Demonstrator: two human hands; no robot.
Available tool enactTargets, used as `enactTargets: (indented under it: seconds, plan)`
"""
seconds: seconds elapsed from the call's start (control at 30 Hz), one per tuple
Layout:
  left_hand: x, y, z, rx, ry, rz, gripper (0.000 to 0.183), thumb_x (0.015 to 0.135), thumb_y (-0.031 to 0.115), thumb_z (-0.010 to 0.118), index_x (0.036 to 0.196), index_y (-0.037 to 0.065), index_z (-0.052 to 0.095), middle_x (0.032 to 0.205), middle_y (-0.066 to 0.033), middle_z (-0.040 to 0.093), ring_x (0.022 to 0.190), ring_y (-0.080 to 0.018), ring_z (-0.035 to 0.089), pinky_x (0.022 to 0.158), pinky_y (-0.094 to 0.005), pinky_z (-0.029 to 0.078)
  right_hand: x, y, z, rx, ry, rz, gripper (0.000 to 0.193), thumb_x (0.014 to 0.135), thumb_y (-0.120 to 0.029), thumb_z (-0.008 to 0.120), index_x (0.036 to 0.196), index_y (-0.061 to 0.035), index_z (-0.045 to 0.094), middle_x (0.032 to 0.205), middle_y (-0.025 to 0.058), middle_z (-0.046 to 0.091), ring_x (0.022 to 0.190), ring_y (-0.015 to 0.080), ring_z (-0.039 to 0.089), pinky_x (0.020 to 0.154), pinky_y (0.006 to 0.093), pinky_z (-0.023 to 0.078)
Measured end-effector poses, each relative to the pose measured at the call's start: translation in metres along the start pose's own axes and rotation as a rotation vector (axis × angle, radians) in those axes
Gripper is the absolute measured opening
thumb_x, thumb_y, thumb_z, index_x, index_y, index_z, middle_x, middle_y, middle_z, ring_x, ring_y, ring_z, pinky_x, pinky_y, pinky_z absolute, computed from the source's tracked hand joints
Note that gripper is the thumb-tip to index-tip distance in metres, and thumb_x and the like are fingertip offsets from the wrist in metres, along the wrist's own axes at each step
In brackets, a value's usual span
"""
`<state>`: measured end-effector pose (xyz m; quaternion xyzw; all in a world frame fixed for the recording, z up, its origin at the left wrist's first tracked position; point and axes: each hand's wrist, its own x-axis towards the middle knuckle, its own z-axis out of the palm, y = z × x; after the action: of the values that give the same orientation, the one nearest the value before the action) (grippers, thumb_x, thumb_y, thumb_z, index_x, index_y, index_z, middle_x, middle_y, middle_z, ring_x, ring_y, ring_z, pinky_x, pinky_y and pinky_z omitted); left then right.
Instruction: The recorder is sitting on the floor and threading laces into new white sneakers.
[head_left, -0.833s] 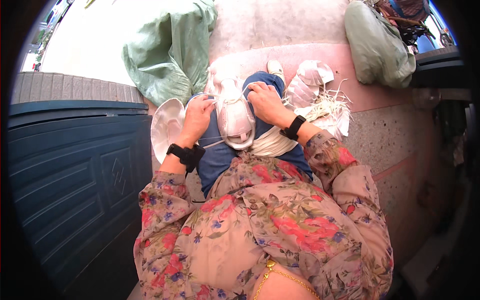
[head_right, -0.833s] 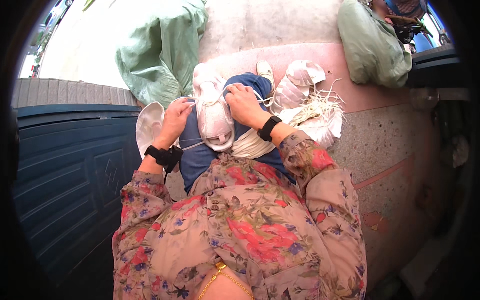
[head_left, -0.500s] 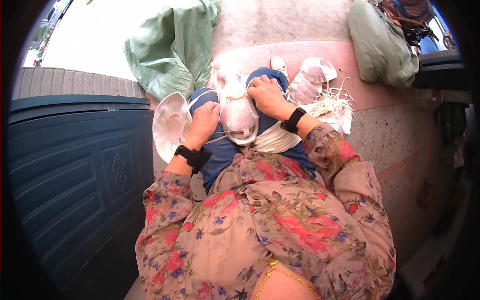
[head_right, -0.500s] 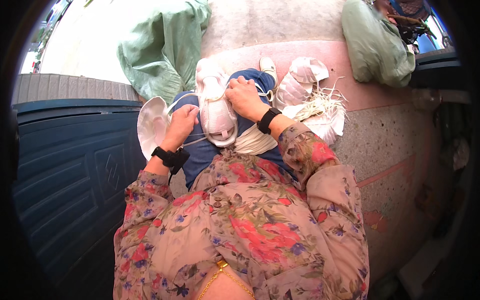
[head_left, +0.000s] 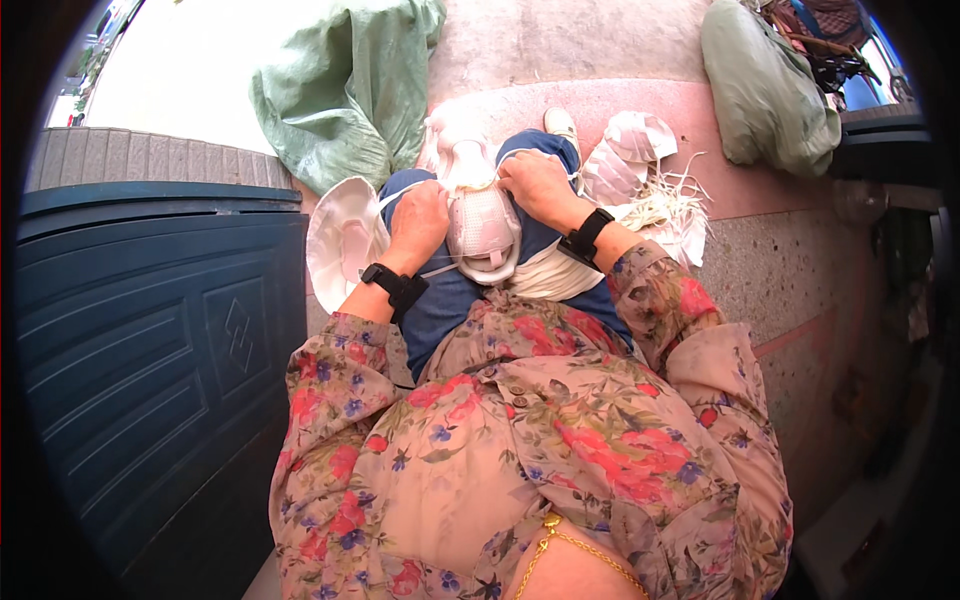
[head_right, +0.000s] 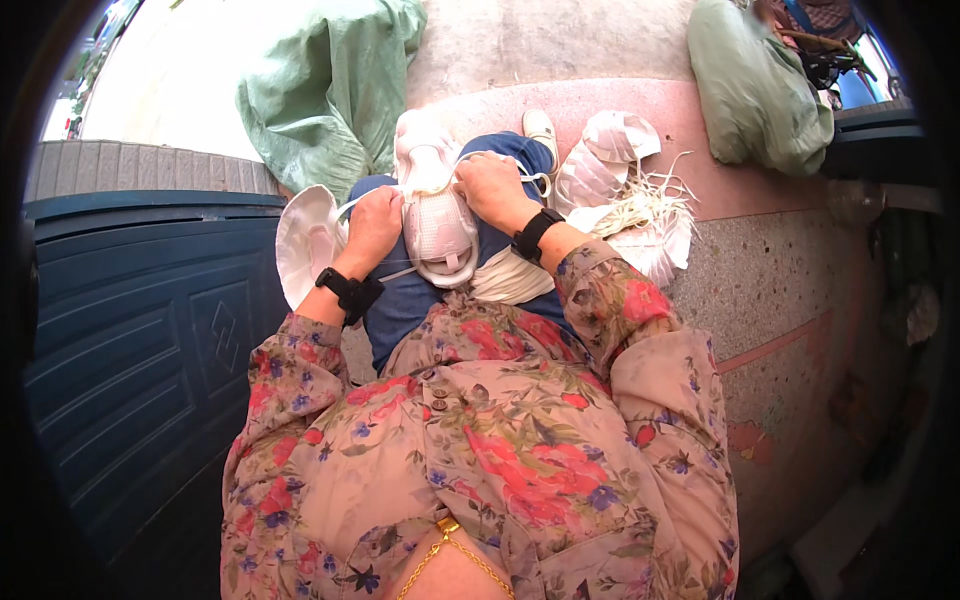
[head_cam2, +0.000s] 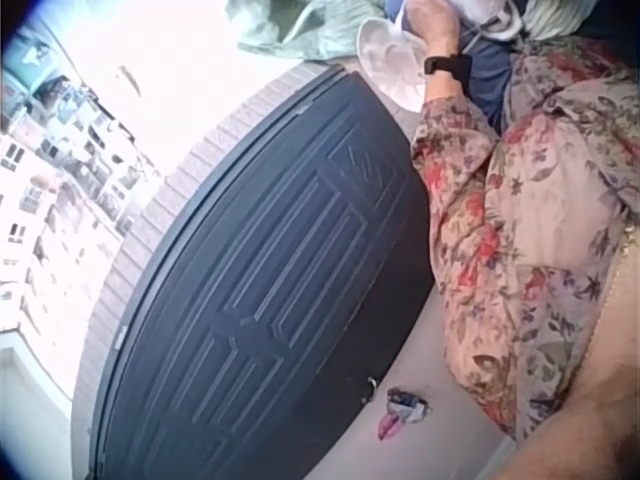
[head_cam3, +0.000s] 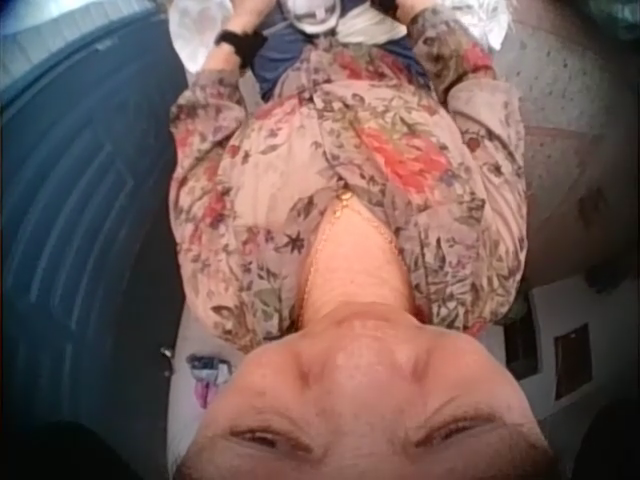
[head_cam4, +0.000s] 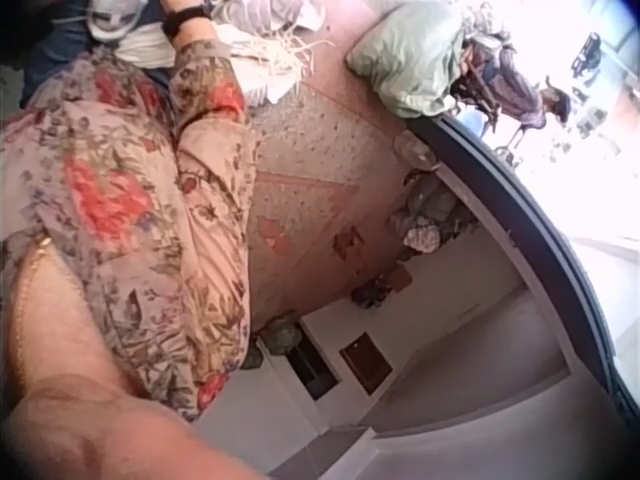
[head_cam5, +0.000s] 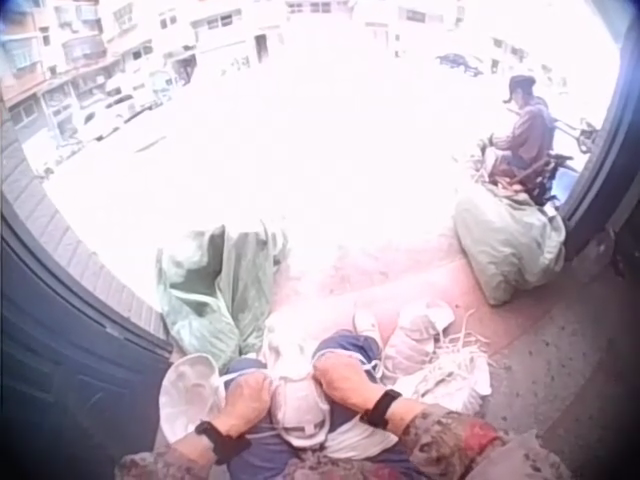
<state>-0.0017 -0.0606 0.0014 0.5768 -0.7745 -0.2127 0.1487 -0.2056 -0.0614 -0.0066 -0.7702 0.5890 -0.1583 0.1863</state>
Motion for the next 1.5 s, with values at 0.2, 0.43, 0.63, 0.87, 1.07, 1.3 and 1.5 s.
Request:
enactTargets:
  seconds: [0.2, 0.43, 0.63, 0.87, 1.07, 1.3, 1.5]
  plan:
    - [-0.001, 0.011, -0.003, 0.050, -0.018, 0.032, 0.015, 0.082, 0.015, 0.048, 0.080, 0.001, 0.053, 0.073, -0.0192, 0.058, 0.072, -0.0362, 0.057, 0.063, -0.0451, 0.045, -0.001, 0.004, -0.007, 0.029, -0.045, 0.109, 0.020, 0.073, -0.030, 0.063, 0.073, -0.0103, 0.064, 0.086, 0.0061, 0.059, 0.087, 0.0249, 0.053, 0.073, 0.0397, 0.040]
    - [-0.001, 0.027, -0.003, 0.184, -0.017, 0.137, 0.012, 0.079, 0.015, 0.053, 0.077, 0.004, 0.055, 0.071, -0.0151, 0.058, 0.068, -0.0340, 0.057, 0.062, -0.0425, 0.045, -0.004, 0.003, -0.006, 0.014, -0.028, 0.073, 0.021, 0.074, -0.030, 0.061, 0.072, -0.0097, 0.067, 0.086, 0.0060, 0.059, 0.088, 0.0252, 0.053, 0.073, 0.0404, 0.041]
    - [-0.012, 0.038, -0.004, 0.484, 0.126, 0.232, 0.018, 0.075, 0.026, 0.058, 0.070, 0.009, 0.058, 0.071, -0.0044, 0.058, 0.080, -0.0218, 0.051, 0.062, -0.0391, 0.038, -0.015, -0.006, -0.015, -0.127, -0.065, -0.097, 0.026, 0.076, -0.031, 0.059, 0.075, -0.0057, 0.063, 0.084, 0.0110, 0.057, 0.092, 0.0278, 0.051, 0.074, 0.0414, 0.040]
    - [-0.017, 0.030, -0.002, 0.319, -0.086, 0.050, 0.016, 0.077, 0.014, 0.052, 0.087, 0.004, 0.058, 0.085, -0.0113, 0.056, 0.086, -0.0284, 0.049, 0.068, -0.0418, 0.041, -0.008, 0.002, -0.012, -0.074, -0.240, -0.097, 0.027, 0.077, -0.026, 0.054, 0.079, -0.0012, 0.063, 0.091, 0.0156, 0.056, 0.097, 0.0317, 0.049, 0.078, 0.0473, 0.039]
    - [-0.013, 0.017, -0.005, -0.008, -0.088, 0.083, 0.020, 0.077, 0.007, 0.049, 0.093, 0.000, 0.060, 0.085, -0.0162, 0.057, 0.081, -0.0330, 0.049, 0.075, -0.0410, 0.040, -0.009, 0.008, -0.004, -0.034, -0.197, -0.148, 0.020, 0.073, -0.018, 0.052, 0.077, -0.0019, 0.062, 0.088, 0.0152, 0.056, 0.093, 0.0312, 0.051, 0.074, 0.0471, 0.040]
    - [-0.012, 0.030, -0.013, 0.021, 0.035, 0.156, 0.015, 0.079, 0.008, 0.048, 0.082, 0.002, 0.061, 0.085, -0.0170, 0.059, 0.086, -0.0336, 0.052, 0.074, -0.0394, 0.044, -0.014, 0.012, -0.004, 0.109, -0.093, -0.160, 0.016, 0.073, -0.017, 0.052, 0.076, -0.0064, 0.064, 0.085, 0.0108, 0.056, 0.089, 0.0287, 0.052, 0.070, 0.0447, 0.041]
    - [0.057, 0.051, -0.002, -0.135, 0.173, 0.310, 0.018, 0.082, 0.011, 0.046, 0.083, 0.000, 0.059, 0.063, -0.0154, 0.059, 0.055, -0.0307, 0.059, 0.052, -0.0382, 0.048, -0.015, 0.007, 0.003, 0.180, 0.087, -0.229, 0.011, 0.072, -0.015, 0.055, 0.072, -0.0066, 0.062, 0.073, 0.0118, 0.058, 0.074, 0.0301, 0.054, 0.063, 0.0426, 0.043]
